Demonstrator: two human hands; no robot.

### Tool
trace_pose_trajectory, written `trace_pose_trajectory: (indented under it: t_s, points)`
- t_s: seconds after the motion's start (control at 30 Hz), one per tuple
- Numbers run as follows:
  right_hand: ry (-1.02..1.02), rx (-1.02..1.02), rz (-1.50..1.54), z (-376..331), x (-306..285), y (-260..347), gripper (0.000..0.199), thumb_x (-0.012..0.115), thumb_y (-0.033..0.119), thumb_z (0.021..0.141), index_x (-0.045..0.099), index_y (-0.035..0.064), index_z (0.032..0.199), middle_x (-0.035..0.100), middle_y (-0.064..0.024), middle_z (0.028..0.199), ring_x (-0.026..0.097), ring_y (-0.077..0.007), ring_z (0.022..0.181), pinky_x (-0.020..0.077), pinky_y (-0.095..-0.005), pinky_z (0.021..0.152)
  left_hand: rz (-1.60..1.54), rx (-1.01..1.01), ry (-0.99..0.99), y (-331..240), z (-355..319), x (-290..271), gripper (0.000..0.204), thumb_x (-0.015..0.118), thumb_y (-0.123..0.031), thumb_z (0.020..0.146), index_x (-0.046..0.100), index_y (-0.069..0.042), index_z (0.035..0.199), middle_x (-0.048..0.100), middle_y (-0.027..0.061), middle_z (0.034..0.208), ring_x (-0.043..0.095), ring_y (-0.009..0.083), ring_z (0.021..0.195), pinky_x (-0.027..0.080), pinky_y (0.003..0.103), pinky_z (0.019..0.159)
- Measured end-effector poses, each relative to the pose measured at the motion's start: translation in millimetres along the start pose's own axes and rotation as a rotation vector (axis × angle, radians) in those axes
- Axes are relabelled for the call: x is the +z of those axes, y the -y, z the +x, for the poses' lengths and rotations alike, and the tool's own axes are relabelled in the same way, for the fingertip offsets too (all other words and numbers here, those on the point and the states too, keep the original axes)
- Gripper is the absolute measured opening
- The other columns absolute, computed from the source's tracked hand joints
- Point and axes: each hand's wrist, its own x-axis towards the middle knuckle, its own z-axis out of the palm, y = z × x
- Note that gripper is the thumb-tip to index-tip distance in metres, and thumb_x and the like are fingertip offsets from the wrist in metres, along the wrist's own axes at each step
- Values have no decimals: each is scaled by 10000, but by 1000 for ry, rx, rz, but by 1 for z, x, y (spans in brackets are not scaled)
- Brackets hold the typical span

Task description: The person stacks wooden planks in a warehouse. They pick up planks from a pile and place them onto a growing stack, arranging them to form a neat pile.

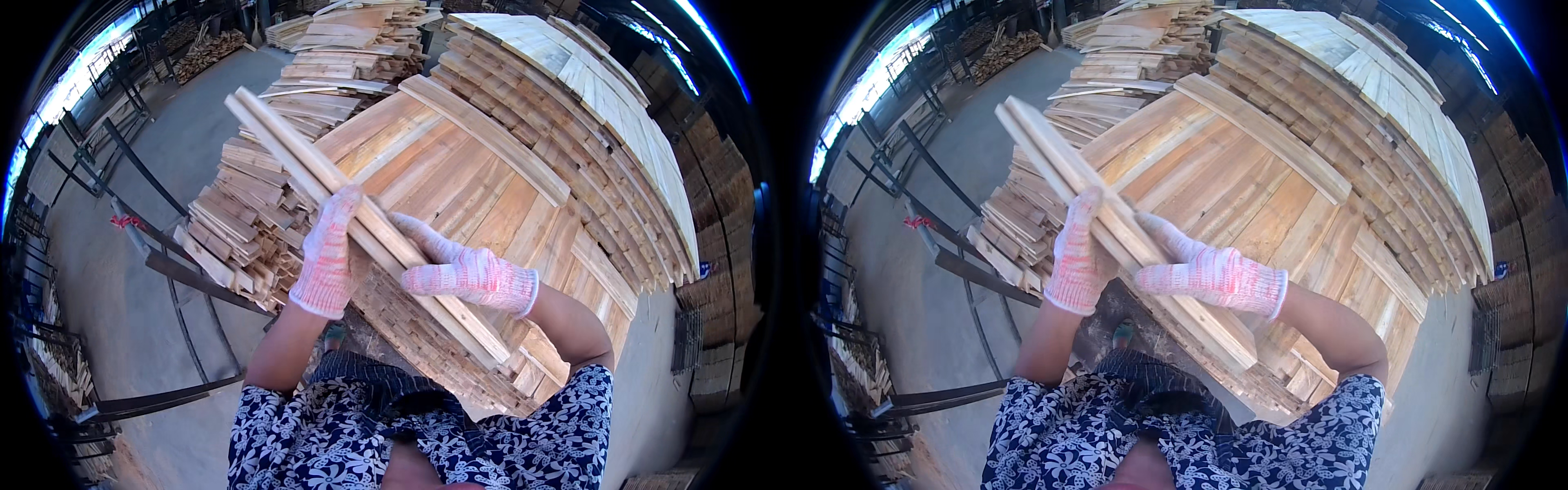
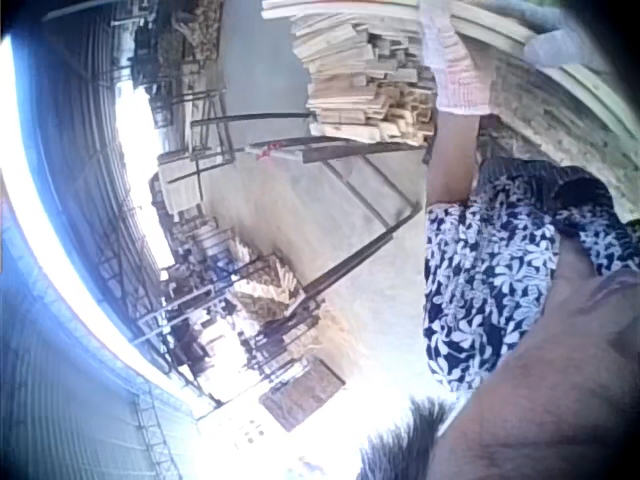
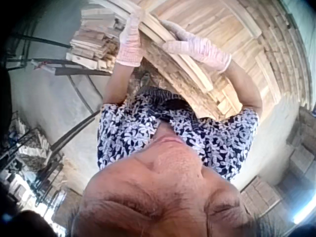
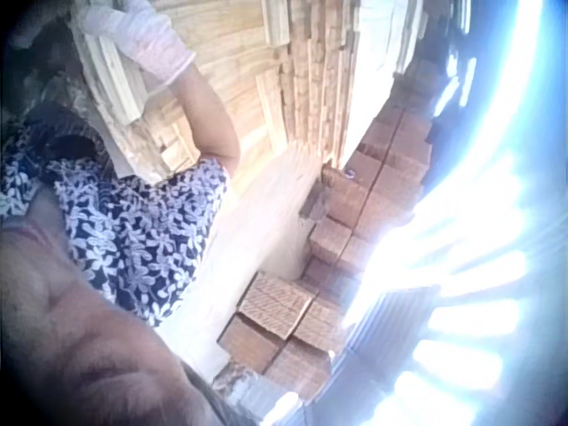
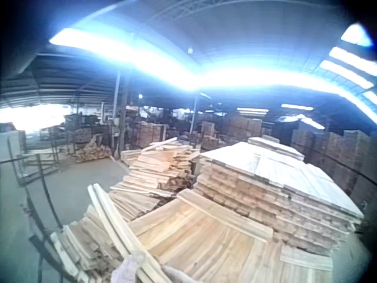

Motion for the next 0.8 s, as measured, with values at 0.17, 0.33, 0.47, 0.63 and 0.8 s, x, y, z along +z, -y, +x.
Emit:
trace_pose_trajectory:
  t_s: [0.17, 0.33, 0.47, 0.63, 0.8]
  points:
    - [-423, 309, -755, -8, -27, -18, 1013, 793, 437, 786, 239, 227, 1608, 463, -296, 1416, 506, -448, 1292, 396, -479, 1120, 793, 19, -89, -7, 25, -9, 592, 671, -353, 986, 460, -129, 1491, 572, 129, 1312, 600, 212, 1177, 541, 332, 920]
    - [-497, 278, -1184, -2, -48, -103, 903, 780, 370, 799, 334, 232, 1572, 489, -268, 1383, 502, -466, 1250, 431, -505, 1070, 351, -91, 50, 27, 4, -74, 564, 704, -353, 967, 471, -111, 1420, 624, -5, 1034, 605, 107, 992, 551, 307, 787]
    - [-446, 142, -987, 2, -60, -104, 837, 775, 279, 822, 387, 182, 1557, 467, -255, 1429, 454, -448, 1302, 403, -489, 1106, 318, -154, -90, 49, -32, -133, 527, 711, -359, 954, 511, -144, 1393, 602, -14, 1120, 596, 143, 1024, 548, 375, 813]
    - [-423, 136, -972, -3, -60, -102, 871, 776, 189, 794, 376, 157, 1566, 450, -259, 1442, 431, -455, 1325, 394, -486, 1118, 344, -304, -337, 48, -35, -191, 501, 726, -364, 938, 531, -126, 1333, 599, 0, 1070, 590, 123, 911, 536, 327, 747]
    - [-507, 234, -1174, -1, -40, -88, 817, 751, 105, 782, 430, 132, 1532, 451, -260, 1432, 441, -446, 1311, 404, -494, 1106, 683, -504, -429, 16, -6, -240, 539, 658, -433, 947, 564, -81, 1344, 636, 64, 1124, 638, 164, 952, 549, 319, 757]
